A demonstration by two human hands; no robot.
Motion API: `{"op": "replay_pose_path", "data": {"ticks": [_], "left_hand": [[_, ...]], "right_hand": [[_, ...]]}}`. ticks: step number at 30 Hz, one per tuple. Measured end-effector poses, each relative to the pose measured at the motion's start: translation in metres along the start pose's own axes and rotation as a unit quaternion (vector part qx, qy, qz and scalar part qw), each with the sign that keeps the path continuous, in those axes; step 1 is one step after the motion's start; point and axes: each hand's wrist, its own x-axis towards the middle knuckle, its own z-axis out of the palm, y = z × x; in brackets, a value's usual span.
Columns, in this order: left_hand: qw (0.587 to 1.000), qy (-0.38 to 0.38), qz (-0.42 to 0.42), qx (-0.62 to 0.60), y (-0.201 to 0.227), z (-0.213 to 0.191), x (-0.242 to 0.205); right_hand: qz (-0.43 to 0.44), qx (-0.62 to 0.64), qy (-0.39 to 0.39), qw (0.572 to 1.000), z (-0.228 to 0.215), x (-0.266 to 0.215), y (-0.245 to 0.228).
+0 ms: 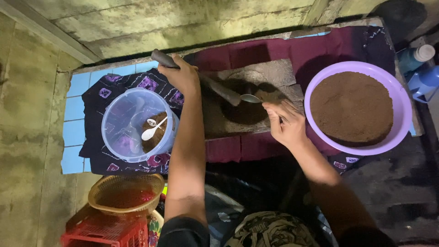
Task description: Grinding and scraping a brown mixture on a stone slab using a pestle.
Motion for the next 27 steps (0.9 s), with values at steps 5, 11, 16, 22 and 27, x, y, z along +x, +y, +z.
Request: {"op": "replay_pose_path", "data": {"ticks": [5, 11, 16, 22, 27], "left_hand": [[1.000, 0.019, -0.001, 0.002, -0.005, 0.005, -0.002], [1.000, 0.021, 0.005, -0.010, 0.002, 0.005, -0.012], [1.000, 0.004, 0.004, -0.028, -0.005, 0.003, -0.002], [0.989, -0.130, -0.068, -0.017, -0.012, -0.001, 0.014], [0.993, -0.100, -0.062, -0.010, -0.022, 0.000, 0.021]], "right_hand": [[-0.008, 0.012, -0.008, 1.000, 0.000, 0.002, -0.003], [-0.014, -0.063, 0.017, 0.998, 0.002, -0.001, -0.002], [-0.007, -0.071, 0.023, 0.997, 0.000, -0.004, -0.003], [0.032, -0.041, -0.070, 0.996, -0.006, -0.006, -0.006], [0.059, -0.065, -0.019, 0.996, -0.003, -0.010, -0.004]]}}
